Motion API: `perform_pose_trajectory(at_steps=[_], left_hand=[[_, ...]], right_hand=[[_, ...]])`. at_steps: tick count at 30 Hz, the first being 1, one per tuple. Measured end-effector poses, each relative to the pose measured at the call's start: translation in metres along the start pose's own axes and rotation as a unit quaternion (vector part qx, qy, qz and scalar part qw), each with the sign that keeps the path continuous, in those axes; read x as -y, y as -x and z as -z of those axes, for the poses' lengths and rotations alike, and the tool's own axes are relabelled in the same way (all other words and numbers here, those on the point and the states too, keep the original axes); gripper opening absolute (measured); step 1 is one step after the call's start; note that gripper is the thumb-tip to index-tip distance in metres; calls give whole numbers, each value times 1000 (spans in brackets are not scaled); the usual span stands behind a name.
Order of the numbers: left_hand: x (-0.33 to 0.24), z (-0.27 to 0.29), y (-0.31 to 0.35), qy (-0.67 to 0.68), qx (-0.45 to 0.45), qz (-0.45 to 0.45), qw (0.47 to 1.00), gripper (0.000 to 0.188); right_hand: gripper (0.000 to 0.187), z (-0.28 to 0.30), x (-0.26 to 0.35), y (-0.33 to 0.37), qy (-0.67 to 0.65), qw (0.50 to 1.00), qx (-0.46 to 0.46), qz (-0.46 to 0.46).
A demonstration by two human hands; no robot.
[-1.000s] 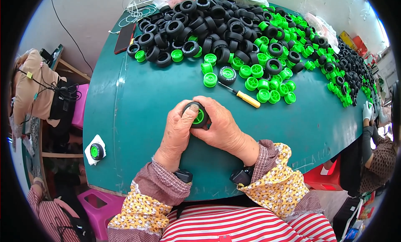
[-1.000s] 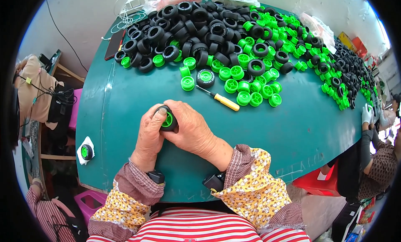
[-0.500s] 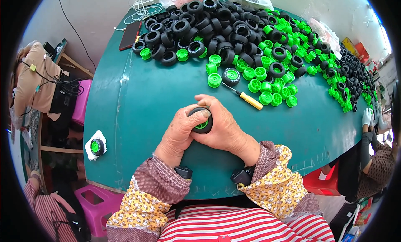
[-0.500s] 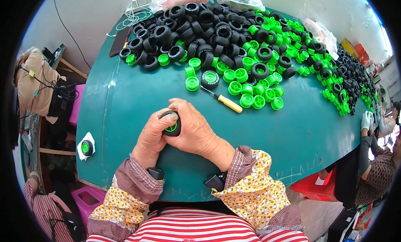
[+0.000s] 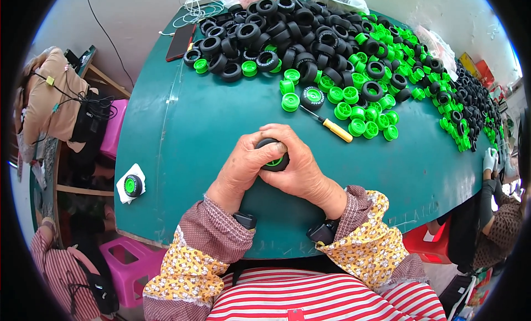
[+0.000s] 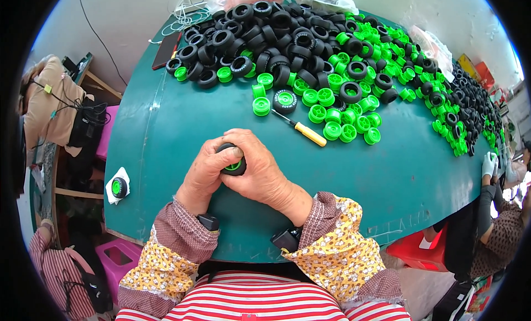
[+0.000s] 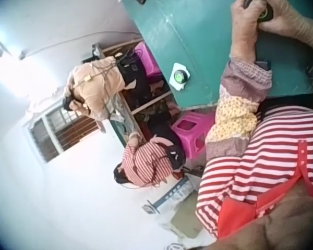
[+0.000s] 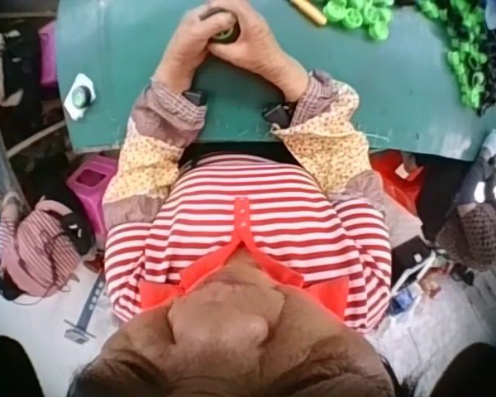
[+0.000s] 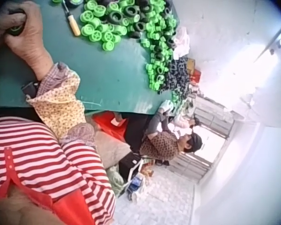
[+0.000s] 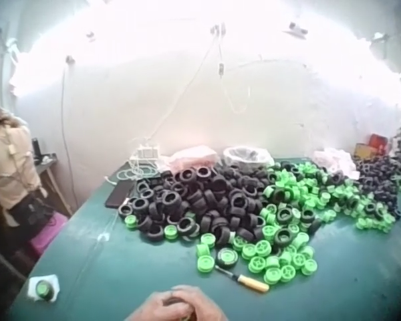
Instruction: The person picks up a black tire and a green rim, presses the rim into the tire by hand, and uses a small screwdriver to seat the tire's edge before placing the completed wheel into a green crate.
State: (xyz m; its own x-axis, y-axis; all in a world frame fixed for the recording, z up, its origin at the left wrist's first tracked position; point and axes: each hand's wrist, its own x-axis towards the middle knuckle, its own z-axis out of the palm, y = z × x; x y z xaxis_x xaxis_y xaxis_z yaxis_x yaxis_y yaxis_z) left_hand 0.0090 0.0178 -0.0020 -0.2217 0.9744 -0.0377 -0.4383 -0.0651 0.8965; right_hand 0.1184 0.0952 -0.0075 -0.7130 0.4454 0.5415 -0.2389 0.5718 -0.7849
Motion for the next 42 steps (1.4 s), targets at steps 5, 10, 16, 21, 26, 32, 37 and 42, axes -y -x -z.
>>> perform_pose_trajectory(at_steps=[5,10,16,21,26,32,37,42], left_hand=[[6,2,3,28,16,22,999,27],[14,7,-1,218,-120,65,966,36],[4,9,-3,221,-66,82,969,36],[7,1,-4,223,-86,44,970,36],[2,-1,-2,93,-40,14,995,29],[-1,-1,-2,25,-50,5,998,26],[2,-3,-2,-24,-87,9,996,25],[4,5,-5,-90,-116,-28,989,25]], right_hand=[[54,4,3,3,38,999,12,-14],[62,9,1,0,63,993,65,-71],[70,7,4,-1,111,993,12,-46],[62,9,0,-1,145,989,20,-20],[59,7,-3,1,107,994,5,-33],[59,8,-2,0,124,992,-7,-8],[58,8,-6,1,142,990,-19,1],[56,10,-5,1,149,988,-35,-11]])
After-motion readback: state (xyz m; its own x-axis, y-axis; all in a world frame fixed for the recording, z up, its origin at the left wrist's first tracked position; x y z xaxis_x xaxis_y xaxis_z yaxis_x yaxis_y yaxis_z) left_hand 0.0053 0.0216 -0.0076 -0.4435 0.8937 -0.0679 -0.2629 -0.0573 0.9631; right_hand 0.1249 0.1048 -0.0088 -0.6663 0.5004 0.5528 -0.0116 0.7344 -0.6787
